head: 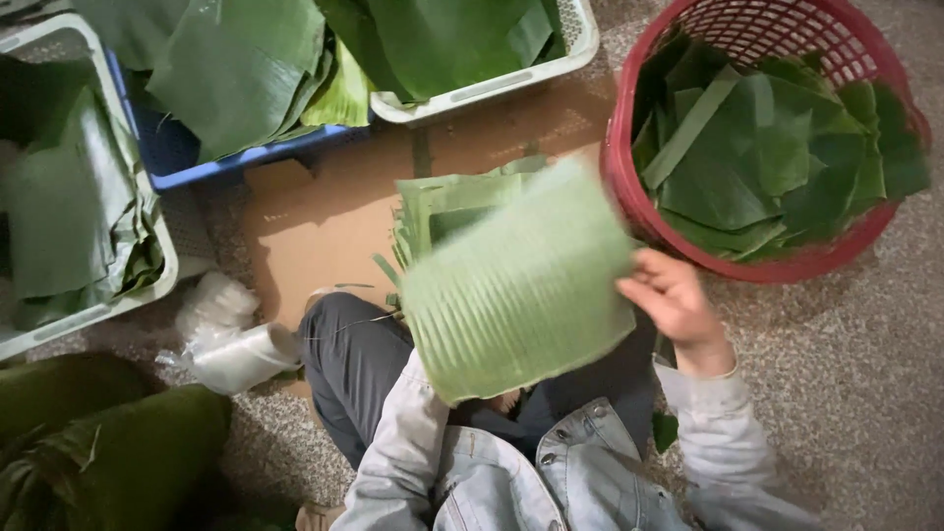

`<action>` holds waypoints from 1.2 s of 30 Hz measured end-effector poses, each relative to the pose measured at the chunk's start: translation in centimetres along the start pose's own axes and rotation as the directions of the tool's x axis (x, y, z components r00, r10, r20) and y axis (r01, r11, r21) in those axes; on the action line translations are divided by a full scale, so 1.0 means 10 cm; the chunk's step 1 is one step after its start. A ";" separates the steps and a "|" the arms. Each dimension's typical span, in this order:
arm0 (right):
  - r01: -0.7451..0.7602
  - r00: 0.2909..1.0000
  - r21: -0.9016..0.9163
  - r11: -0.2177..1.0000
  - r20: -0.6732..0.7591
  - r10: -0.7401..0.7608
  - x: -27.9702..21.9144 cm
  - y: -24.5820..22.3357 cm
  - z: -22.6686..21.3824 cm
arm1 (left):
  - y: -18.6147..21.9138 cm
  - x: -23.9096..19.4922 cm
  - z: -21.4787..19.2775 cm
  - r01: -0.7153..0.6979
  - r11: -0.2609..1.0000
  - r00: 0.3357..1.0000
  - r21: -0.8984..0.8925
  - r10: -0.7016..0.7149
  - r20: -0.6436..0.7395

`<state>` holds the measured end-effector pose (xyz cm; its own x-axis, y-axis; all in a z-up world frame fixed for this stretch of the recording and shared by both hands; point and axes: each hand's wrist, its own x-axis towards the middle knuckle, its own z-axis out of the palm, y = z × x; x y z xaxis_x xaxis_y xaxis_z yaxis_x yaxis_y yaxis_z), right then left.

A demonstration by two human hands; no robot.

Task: Sorting, stacking, and tying banana leaves into bundles for use in food preparation.

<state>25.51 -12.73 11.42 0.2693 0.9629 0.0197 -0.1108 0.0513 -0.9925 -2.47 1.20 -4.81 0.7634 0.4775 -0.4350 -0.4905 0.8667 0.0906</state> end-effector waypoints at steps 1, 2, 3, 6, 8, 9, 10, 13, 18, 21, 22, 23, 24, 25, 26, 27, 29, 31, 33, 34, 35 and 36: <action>0.001 0.999 -0.173 0.985 0.037 0.006 0.06 0.05 0.05 | -0.02 0.04 -0.21 -0.077 0.996 0.997 0.043 0.078 -0.016; -0.001 0.999 -0.173 0.985 0.043 0.009 0.03 0.24 0.02 | 0.02 0.06 -0.42 -0.151 0.985 0.988 0.085 0.154 -0.030; -0.105 0.994 -0.292 0.951 -0.007 0.108 0.00 0.43 -0.03 | 0.05 0.07 -0.64 -0.222 0.967 0.973 0.128 0.229 -0.041; -0.257 0.966 -0.412 0.874 -0.102 0.236 -0.12 0.79 -0.15 | 0.04 -0.08 -0.07 -0.320 0.872 0.905 0.371 0.397 -0.153; -0.304 0.953 -0.422 0.854 -0.136 0.272 -0.18 0.91 -0.21 | 0.04 -0.10 0.01 -0.308 0.771 0.834 0.558 0.501 -0.232; -0.308 0.950 -0.329 0.893 -0.059 0.306 -0.20 0.93 -0.24 | 0.06 -0.03 -0.30 -0.264 0.591 0.813 0.763 0.561 -0.154; -0.316 0.944 -0.229 0.921 0.021 0.329 -0.21 0.97 -0.26 | 0.08 0.04 -0.60 -0.202 0.363 0.798 0.910 0.599 -0.061; -0.436 0.900 -0.043 0.899 -0.040 0.434 0.02 0.74 -0.07 | 0.14 -0.20 0.30 -0.096 0.590 0.879 0.802 0.429 -0.210; -0.445 0.894 -0.069 0.893 0.027 0.448 0.20 0.90 -0.11 | 0.20 -0.19 0.17 -0.033 0.506 0.915 0.862 0.362 -0.178; -0.425 0.902 -0.080 0.902 0.040 0.429 0.22 0.91 -0.16 | 0.20 -0.23 0.29 -0.040 0.468 0.928 0.883 0.345 -0.141; -0.405 0.912 -0.082 0.911 0.039 0.409 0.22 0.90 -0.18 | 0.20 -0.24 0.35 -0.049 0.447 0.931 0.893 0.345 -0.121; -0.406 0.911 -0.082 0.910 0.037 0.410 0.20 0.90 -0.18 | 0.18 -0.24 0.35 -0.048 0.448 0.932 0.893 0.343 -0.122; -0.410 0.907 -0.138 0.902 0.047 0.419 0.19 0.92 -0.18 | 0.17 -0.24 0.35 -0.068 0.463 0.922 0.884 0.368 -0.121; -0.412 0.901 -0.193 0.890 0.057 0.429 0.18 0.93 -0.17 | 0.17 -0.25 0.35 -0.089 0.477 0.911 0.874 0.393 -0.122; -0.413 0.901 -0.193 0.890 0.059 0.430 0.18 0.91 -0.14 | 0.16 -0.25 0.35 -0.088 0.478 0.911 0.874 0.394 -0.123; -0.374 0.921 -0.191 0.907 0.035 0.387 0.18 0.89 -0.11 | 0.15 -0.24 0.34 -0.093 0.485 0.908 0.869 0.400 -0.126; -0.333 0.939 -0.191 0.923 0.015 0.342 0.18 1.03 -0.14 | 0.15 -0.23 0.33 -0.100 0.493 0.903 0.864 0.409 -0.129; -0.259 0.960 -0.088 0.962 0.089 0.267 0.18 1.34 -0.27 | 0.15 -0.22 0.32 -0.132 0.509 0.896 0.850 0.429 -0.117; -0.248 0.960 -0.061 0.967 0.117 0.254 0.16 1.33 -0.26 | 0.14 -0.22 0.33 -0.142 0.517 0.893 0.844 0.436 -0.117; -0.235 0.961 -0.035 0.971 0.139 0.238 0.14 1.33 -0.26 | 0.14 -0.21 0.34 -0.152 0.524 0.891 0.838 0.439 -0.113; -0.236 0.961 -0.035 0.971 0.139 0.239 0.17 1.32 -0.30 | 0.15 -0.18 0.31 -0.151 0.524 0.891 0.838 0.439 -0.114; -0.254 0.947 -0.003 0.967 0.204 0.249 0.19 1.32 -0.34 | 0.15 -0.15 0.28 -0.145 0.548 0.895 0.824 0.427 -0.127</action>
<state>27.84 -11.16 -2.02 0.0320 0.9784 -0.2042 -0.1727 -0.1958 -0.9653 -3.18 2.17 -1.54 0.4208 0.7794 -0.4642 -0.0332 0.5246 0.8507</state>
